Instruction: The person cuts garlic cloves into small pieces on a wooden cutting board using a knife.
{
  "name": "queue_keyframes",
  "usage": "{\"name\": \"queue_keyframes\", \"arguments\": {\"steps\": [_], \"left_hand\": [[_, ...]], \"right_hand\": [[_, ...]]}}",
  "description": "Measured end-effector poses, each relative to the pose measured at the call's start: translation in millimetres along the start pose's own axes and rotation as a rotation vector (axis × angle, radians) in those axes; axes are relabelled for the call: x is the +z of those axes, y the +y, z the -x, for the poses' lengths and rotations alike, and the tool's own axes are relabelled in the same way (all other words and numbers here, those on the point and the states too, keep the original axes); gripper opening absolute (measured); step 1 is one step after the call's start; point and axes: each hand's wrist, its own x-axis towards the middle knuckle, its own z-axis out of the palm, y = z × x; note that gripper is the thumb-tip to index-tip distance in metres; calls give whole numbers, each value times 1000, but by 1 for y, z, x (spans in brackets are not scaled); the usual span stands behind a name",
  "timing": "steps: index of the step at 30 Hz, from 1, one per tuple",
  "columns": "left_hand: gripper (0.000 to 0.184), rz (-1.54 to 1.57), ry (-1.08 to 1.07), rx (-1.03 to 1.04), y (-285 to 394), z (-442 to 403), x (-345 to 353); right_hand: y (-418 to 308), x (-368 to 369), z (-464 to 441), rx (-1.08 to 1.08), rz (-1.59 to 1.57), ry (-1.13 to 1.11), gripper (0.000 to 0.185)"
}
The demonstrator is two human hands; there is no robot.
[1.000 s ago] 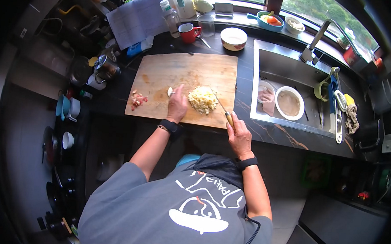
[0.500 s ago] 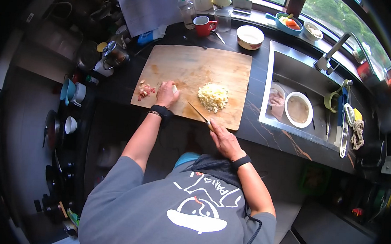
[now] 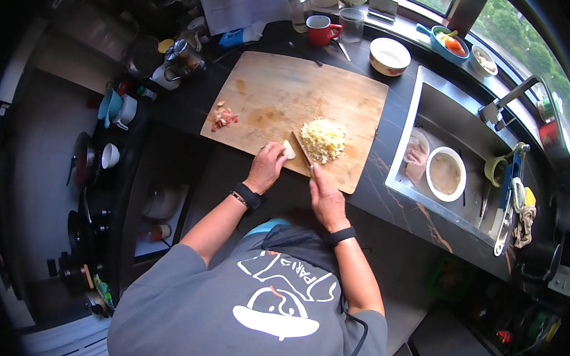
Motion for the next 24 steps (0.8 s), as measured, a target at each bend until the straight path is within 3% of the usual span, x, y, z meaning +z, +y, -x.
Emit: {"name": "queue_keyframes", "arguments": {"steps": [1,3,4,6,11,15,20,24], "left_hand": [[25,-1,-3,-2,-2,1,-4],[22,-104,55,257,-5,0,-11],[22,-99,49,260,-9,-1,-12],[20,-87,4,374,-16,-4,-13],[16,-28,3,401,-19,-11,-6],[15,-48,93,462,-18,-16,-3],[16,1,54,565,-38,-24,1],[16,83,25,623,-45,-29,6]], "right_hand": [[1,-4,-1,36,8,-14,49],[0,-9,-2,35,-40,-15,49],[0,-11,-1,-43,-26,5,49],[-8,-19,4,2,-21,-67,49],[-28,-30,6,37,152,-206,56],[-27,-23,4,40,231,-208,60],[-27,-2,2,-84,250,-119,59],[-28,11,3,-41,299,-102,59]]}}
